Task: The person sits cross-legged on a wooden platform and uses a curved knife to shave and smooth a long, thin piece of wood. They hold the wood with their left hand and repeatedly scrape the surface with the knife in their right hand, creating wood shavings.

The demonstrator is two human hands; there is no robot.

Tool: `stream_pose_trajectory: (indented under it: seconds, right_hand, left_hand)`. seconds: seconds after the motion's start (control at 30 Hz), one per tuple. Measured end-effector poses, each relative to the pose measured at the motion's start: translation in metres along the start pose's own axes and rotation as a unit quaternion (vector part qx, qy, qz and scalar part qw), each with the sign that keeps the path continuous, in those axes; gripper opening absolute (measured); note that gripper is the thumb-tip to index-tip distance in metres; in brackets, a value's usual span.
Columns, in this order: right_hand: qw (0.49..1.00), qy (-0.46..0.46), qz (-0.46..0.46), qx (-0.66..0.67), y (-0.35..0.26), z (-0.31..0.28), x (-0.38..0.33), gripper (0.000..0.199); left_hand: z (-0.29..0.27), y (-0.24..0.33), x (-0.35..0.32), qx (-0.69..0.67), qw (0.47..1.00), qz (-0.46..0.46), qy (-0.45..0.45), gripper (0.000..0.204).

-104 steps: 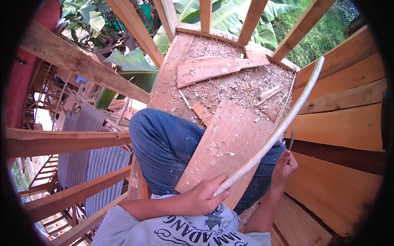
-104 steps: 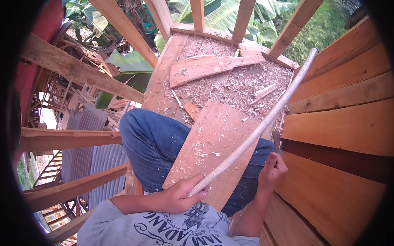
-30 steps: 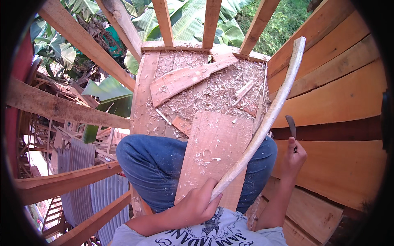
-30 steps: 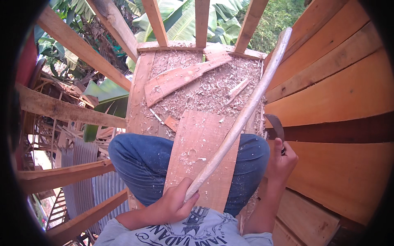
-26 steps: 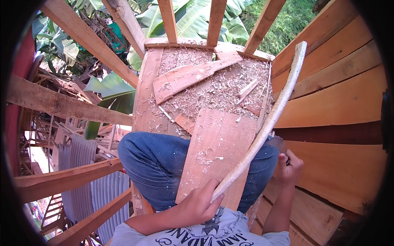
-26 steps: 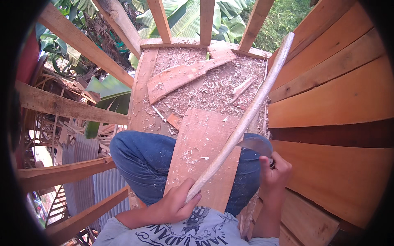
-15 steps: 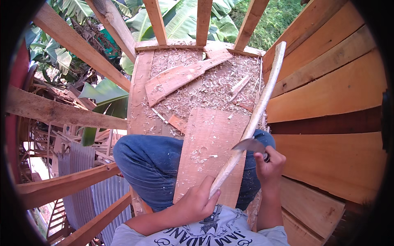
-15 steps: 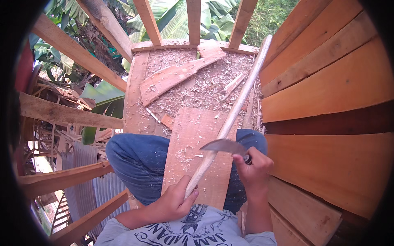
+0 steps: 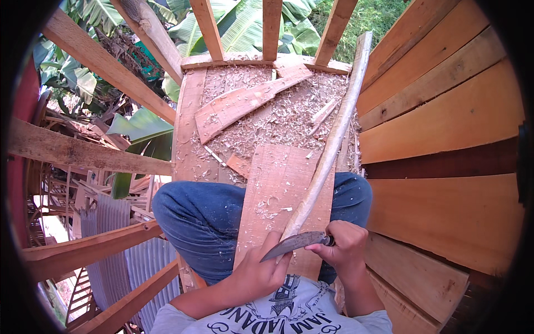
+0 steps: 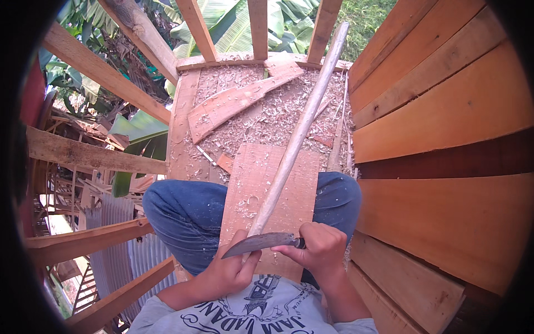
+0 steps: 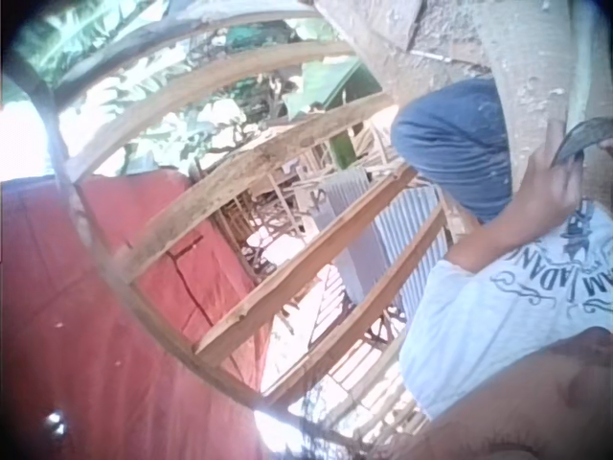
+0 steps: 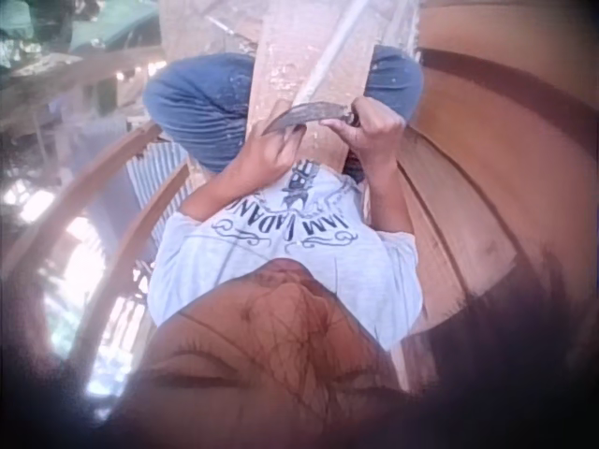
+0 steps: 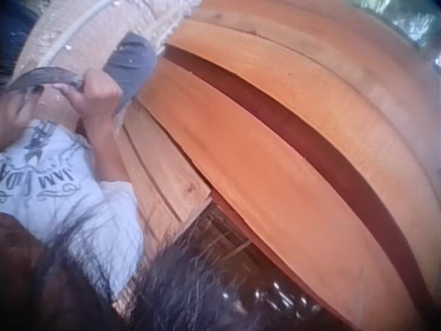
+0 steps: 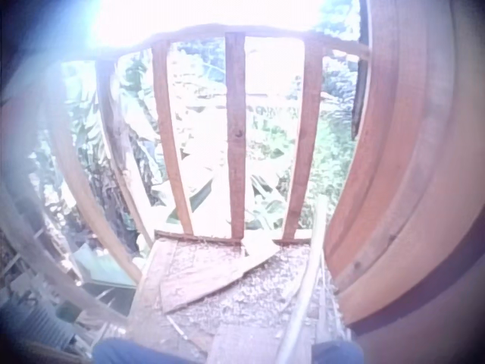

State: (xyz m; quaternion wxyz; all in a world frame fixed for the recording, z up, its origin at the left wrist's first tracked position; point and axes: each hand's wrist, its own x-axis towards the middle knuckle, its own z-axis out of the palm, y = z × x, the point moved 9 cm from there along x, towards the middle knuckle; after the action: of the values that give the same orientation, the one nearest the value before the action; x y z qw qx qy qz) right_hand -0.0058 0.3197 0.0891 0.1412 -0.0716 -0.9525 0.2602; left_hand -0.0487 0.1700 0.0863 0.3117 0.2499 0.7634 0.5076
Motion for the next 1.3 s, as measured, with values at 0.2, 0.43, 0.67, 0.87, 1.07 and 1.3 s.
stream_pose_trajectory:
  seconds: [0.2, 0.43, 0.67, 0.87, 1.07, 1.3]
  right_hand:
    - [0.997, 0.06, -0.038, -0.026, 0.01, -0.008, 0.004, 0.071]
    - [0.997, 0.067, -0.028, -0.033, 0.014, -0.017, 0.008, 0.071]
    - [0.937, 0.21, 0.279, 0.03, 0.142, -0.079, -0.002, 0.068]
    - [0.981, 0.023, 0.185, 0.062, 0.064, -0.039, -0.001, 0.061]
    - [0.992, -0.023, 0.097, 0.077, 0.009, 0.001, -0.008, 0.054]
    - [0.964, 0.091, 0.246, 0.041, 0.098, -0.052, -0.008, 0.061]
  left_hand:
    - [0.006, -0.005, -0.002, -0.019, 0.999, -0.049, -0.003, 0.025]
    - [0.006, 0.0, 0.001, -0.004, 0.999, -0.038, -0.006, 0.023]
    - [0.019, -0.016, -0.02, -0.034, 0.997, -0.063, -0.038, 0.018]
    - [0.01, -0.021, -0.003, -0.046, 0.993, -0.091, -0.056, 0.024]
    - [0.006, -0.006, 0.005, 0.039, 0.999, 0.008, -0.015, 0.027]
    - [0.012, -0.016, -0.012, -0.001, 0.996, -0.078, -0.032, 0.023]
